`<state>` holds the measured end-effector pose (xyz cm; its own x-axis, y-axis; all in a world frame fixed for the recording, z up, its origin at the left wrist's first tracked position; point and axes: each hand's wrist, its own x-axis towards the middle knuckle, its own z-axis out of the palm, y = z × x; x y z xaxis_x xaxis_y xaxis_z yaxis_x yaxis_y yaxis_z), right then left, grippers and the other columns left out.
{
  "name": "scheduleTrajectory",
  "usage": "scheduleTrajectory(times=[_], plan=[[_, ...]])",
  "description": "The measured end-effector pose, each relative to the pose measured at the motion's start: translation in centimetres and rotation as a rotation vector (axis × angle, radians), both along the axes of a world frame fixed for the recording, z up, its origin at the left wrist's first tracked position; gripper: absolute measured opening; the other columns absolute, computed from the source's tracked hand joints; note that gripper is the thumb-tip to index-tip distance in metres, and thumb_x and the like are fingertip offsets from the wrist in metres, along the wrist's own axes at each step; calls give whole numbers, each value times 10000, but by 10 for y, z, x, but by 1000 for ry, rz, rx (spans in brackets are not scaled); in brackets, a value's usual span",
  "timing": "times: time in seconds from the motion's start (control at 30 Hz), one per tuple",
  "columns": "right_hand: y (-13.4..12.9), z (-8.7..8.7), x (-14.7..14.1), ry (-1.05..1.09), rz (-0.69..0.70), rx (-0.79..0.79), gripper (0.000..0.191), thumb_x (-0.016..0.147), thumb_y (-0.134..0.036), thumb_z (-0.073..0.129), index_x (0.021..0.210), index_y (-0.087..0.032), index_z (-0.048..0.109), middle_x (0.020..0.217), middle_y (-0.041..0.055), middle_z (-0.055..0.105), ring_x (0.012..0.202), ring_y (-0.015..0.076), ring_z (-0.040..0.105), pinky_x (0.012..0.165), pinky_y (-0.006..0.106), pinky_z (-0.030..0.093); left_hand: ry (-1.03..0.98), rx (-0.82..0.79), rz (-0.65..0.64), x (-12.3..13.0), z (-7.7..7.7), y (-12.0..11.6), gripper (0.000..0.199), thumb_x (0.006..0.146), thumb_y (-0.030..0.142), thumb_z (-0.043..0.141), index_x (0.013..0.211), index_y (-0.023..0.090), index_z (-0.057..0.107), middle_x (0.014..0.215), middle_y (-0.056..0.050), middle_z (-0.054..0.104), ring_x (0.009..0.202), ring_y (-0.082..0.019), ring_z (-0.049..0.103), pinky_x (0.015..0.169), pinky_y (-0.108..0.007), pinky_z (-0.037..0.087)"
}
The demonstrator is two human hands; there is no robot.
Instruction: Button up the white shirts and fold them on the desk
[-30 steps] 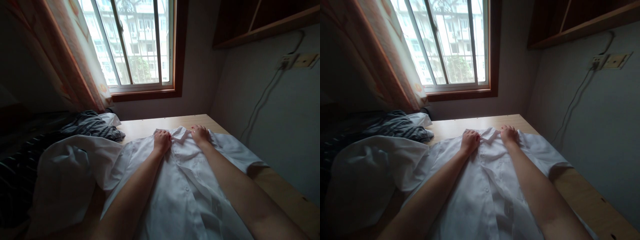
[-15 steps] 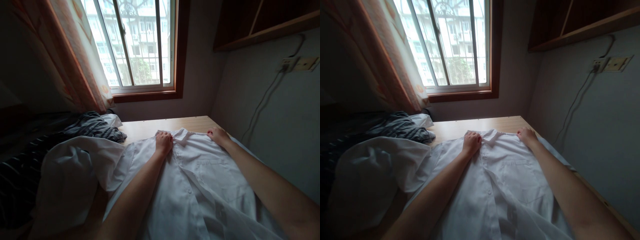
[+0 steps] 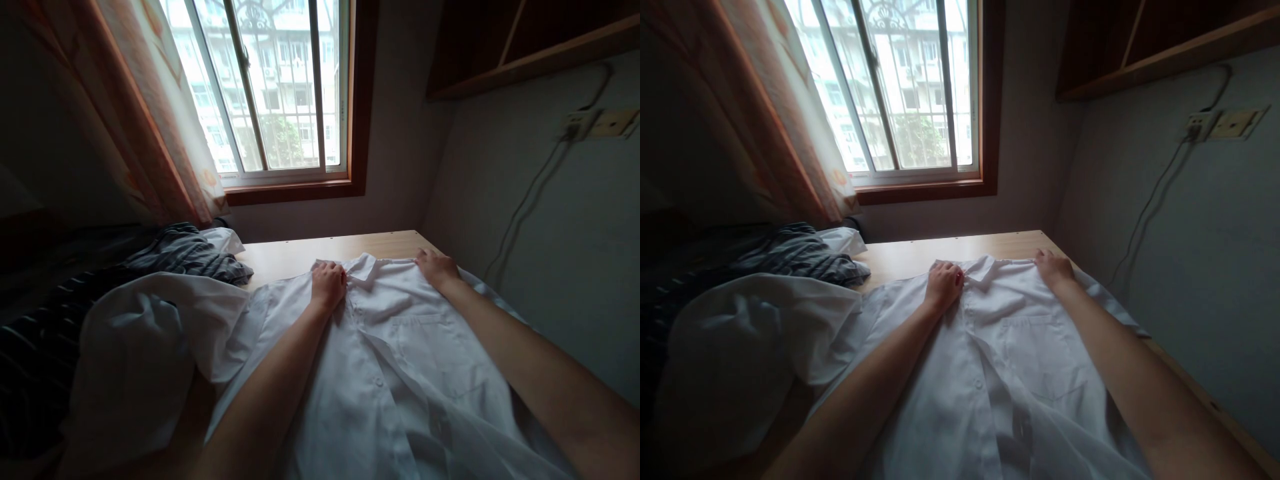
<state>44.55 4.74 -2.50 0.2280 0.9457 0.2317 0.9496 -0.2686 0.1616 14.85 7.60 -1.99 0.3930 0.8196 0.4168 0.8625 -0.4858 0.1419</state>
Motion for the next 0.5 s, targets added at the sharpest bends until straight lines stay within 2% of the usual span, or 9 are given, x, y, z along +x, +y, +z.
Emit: scheduleTrajectory(times=[0.07, 0.17, 0.27, 0.33, 0.4, 0.5], plan=[[0, 1, -4, -11, -18, -6, 328, 989, -317, 393, 1221, -165, 568, 1200, 172, 619, 1006, 274, 617, 806, 373, 419, -62, 29, -46, -1, -1, 0, 191, 902, 213, 518, 1009, 184, 674, 1065, -92, 662, 1019, -251, 566, 924, -385, 421], [-3, 9, -14, -37, -6, 59, 295, 951, -239, 440, 1184, -151, 597, 1213, 189, 605, 1100, 303, 558, 878, 418, 383, -123, 90, -233, -3, 0, -1, 304, 832, 111, 551, 1097, 219, 652, 1168, -68, 633, 1102, -231, 530, 996, -368, 406], [-10, 23, -35, 9, 62, 110, 255, 927, -204, 447, 1068, -154, 654, 1167, 179, 635, 1083, 294, 557, 871, 389, 378, -64, 77, -457, -3, 2, -2, 294, 813, 92, 535, 1000, 249, 699, 1152, -44, 660, 1131, -230, 523, 1027, -379, 395], [-17, 30, -52, 108, 142, 83, 235, 919, -224, 460, 971, -170, 684, 1077, 148, 677, 999, 261, 594, 832, 345, 399, -16, 38, -542, -3, 2, -3, 267, 820, 113, 541, 954, 254, 725, 1092, -39, 698, 1108, -233, 542, 1034, -395, 391], [-25, 31, -69, 226, 275, 28, 229, 906, -240, 480, 943, -189, 700, 1023, 112, 700, 933, 230, 619, 811, 310, 422, 12, 11, -555, -2, 1, -2, 231, 842, 163, 556, 958, 249, 737, 1066, -43, 721, 1090, -237, 560, 1038, -411, 387], [-37, 19, -85, 380, 513, -33, 242, 891, -248, 517, 1031, -189, 705, 1093, 98, 695, 1007, 219, 623, 890, 293, 440, -5, -18, -490, -4, -3, 1, 203, 864, 221, 570, 989, 242, 728, 1108, -43, 724, 1078, -232, 591, 1021, -405, 407]])
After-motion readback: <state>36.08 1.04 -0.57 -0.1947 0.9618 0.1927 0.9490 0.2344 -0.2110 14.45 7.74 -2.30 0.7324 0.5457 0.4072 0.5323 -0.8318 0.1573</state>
